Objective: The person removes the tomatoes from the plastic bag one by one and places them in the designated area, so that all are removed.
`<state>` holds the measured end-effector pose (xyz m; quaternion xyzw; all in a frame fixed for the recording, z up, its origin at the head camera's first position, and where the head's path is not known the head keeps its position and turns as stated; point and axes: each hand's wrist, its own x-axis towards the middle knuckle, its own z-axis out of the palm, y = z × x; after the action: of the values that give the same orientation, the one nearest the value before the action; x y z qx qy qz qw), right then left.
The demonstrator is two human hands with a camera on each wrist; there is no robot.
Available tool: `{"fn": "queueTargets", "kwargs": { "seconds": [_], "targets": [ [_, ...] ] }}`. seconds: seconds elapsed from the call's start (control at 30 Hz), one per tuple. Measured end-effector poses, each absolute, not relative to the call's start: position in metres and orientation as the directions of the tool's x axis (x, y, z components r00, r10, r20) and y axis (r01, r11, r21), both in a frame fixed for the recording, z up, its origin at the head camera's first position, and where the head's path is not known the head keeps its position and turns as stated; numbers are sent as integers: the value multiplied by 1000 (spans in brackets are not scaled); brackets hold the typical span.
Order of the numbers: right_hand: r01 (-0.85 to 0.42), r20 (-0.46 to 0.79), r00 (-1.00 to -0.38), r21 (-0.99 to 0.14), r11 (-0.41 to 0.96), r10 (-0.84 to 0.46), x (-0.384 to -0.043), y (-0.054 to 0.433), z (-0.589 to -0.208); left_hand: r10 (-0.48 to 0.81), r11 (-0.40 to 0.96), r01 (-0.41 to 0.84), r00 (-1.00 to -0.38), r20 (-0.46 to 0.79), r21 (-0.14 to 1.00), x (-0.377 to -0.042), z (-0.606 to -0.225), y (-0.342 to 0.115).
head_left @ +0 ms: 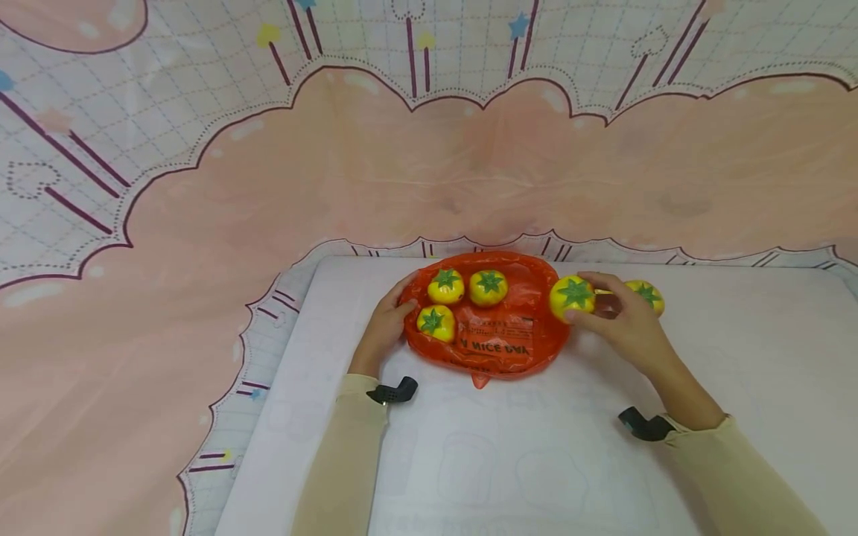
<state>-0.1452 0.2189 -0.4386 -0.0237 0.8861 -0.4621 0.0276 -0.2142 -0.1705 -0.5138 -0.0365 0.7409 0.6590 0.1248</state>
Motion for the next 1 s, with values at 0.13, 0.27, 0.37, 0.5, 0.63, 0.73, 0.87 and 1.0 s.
{"fn": "queueTargets", "kwargs": {
  "seconds": [0.13, 0.27, 0.37, 0.5, 0.63, 0.73, 0.87, 1.0],
  "targets": [
    [-48, 7, -997, -825, 562, -74, -145, 222, -437, 108, 120, -228, -965, -241, 966, -214, -513, -170],
    [-89, 50, -995, -831, 549, -85, -144, 226, -436, 108, 112, -238, -962, -250, 965, -213, -512, -169],
    [-80, 45, -996, -841, 534, -78, -144, 228, -435, 110, 103, -241, -961, -252, 965, -212, -510, -169],
    [-32, 1, -998, -841, 540, -58, -144, 231, -433, 120, 85, -243, -960, -252, 966, -212, -509, -169],
    [-11, -14, -999, -821, 571, -40, -143, 234, -430, 120, 84, -251, -958, -260, 964, -212, -508, -169],
    [-9, -12, -999, -828, 561, -33, -142, 234, -428, 110, 100, -258, -957, -268, 961, -212, -508, -169],
    [-4, -17, -999, -850, 527, -34, -142, 236, -427, 99, 120, -262, -957, -274, 958, -212, -507, -169],
    [8, -30, -999, -854, 521, -33, -140, 239, -426, 102, 119, -256, -958, -268, 959, -212, -507, -169]
  ]
}}
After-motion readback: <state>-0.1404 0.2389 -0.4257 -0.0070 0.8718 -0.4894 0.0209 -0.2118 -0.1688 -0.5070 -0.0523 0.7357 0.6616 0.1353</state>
